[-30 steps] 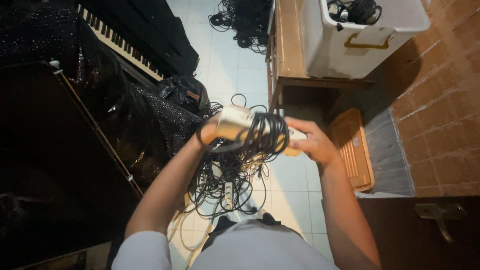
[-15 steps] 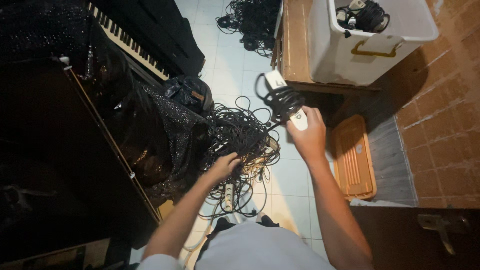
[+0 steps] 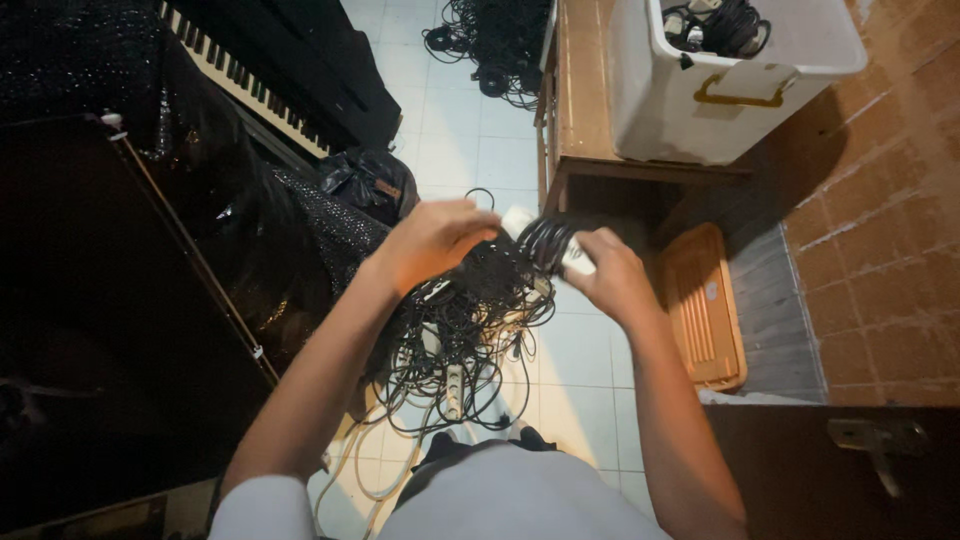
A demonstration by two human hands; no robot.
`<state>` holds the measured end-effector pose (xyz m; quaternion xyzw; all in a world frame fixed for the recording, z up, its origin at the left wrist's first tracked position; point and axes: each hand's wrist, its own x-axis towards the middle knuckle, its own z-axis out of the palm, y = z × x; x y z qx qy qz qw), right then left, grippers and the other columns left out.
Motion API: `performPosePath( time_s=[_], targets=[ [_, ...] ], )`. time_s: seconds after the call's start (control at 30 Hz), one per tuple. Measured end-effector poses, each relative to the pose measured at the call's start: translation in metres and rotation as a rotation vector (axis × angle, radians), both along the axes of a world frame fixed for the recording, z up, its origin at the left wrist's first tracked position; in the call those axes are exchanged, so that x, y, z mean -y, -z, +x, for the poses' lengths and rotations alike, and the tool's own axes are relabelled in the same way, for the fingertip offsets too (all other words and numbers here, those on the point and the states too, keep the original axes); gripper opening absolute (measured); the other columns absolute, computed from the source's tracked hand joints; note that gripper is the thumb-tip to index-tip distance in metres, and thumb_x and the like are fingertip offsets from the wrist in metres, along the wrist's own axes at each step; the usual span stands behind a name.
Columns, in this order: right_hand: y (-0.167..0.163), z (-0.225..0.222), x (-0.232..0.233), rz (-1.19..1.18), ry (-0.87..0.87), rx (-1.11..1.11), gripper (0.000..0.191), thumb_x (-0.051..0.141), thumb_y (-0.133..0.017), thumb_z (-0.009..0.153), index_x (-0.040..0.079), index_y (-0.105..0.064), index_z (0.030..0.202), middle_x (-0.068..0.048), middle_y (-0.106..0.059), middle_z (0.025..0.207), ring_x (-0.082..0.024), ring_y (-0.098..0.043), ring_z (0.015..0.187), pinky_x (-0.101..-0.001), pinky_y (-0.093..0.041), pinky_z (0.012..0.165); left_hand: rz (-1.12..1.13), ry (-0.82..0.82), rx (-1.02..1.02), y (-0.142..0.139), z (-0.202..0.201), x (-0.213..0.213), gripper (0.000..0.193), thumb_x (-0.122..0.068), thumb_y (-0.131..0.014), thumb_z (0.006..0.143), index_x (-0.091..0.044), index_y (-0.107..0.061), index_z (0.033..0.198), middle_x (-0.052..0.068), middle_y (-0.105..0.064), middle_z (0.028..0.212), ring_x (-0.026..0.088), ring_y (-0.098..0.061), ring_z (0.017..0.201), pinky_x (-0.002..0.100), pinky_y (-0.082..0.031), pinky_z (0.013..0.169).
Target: The person takes an extension cord from a white bin and coils it around a power strip by hand while squatting on the floor. They wrap the long black cable into a bundle.
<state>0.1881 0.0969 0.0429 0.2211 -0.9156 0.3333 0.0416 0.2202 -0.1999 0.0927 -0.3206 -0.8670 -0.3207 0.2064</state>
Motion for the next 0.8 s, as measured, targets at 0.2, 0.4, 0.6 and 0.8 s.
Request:
performPosePath(
  time_s=[0.2, 0.4, 0.6, 0.8],
  targets=[
    [-0.029, 0.005, -0.019, 0.050, -0.416, 0.448, 0.053, 0.026, -0.082, 0.075, 0.005, -0.068, 0.121, -0.008, -0.071, 0.111, -0.023, -0.068, 0.102, -0.0347, -0.051, 0.089, 0.054, 0.139, 0.069, -0.013, -0.030, -0.030, 0.016, -0.014, -0.076, 0.090, -0.004, -0.075, 0.102, 0.011, -0.069, 0.083, 0.026, -0.068, 0.073, 0.038, -0.053, 0.066],
    [-0.006, 0.003, -0.033, -0.149, -0.569, 0.630, 0.053, 0.018, -0.079, 0.072, 0.001, -0.070, 0.122, -0.007, -0.071, 0.110, -0.019, -0.065, 0.103, -0.0319, -0.050, 0.091, 0.200, 0.156, 0.346, 0.030, -0.043, -0.028, 0.020, -0.020, -0.079, 0.089, -0.004, -0.073, 0.100, 0.009, -0.074, 0.086, 0.020, -0.071, 0.075, 0.032, -0.054, 0.069],
    [0.043, -0.005, -0.036, -0.661, -0.658, 0.790, 0.054, 0.016, -0.076, 0.071, -0.007, -0.069, 0.120, -0.013, -0.072, 0.117, -0.023, -0.067, 0.108, -0.0330, -0.052, 0.095, 0.328, 0.191, 0.637, 0.087, -0.050, -0.019, 0.018, -0.019, -0.080, 0.090, -0.002, -0.074, 0.096, 0.006, -0.075, 0.084, 0.013, -0.067, 0.078, 0.029, -0.053, 0.071],
    [0.047, -0.004, -0.003, -1.251, -0.484, 0.901, 0.057, 0.014, -0.072, 0.079, -0.006, -0.063, 0.132, -0.016, -0.071, 0.112, -0.024, -0.073, 0.090, -0.0358, -0.060, 0.079, 0.432, -0.096, 0.877, 0.141, -0.043, -0.024, 0.019, -0.015, -0.070, 0.087, -0.007, -0.075, 0.103, 0.004, -0.072, 0.079, 0.014, -0.064, 0.072, 0.030, -0.052, 0.065]
  ],
)
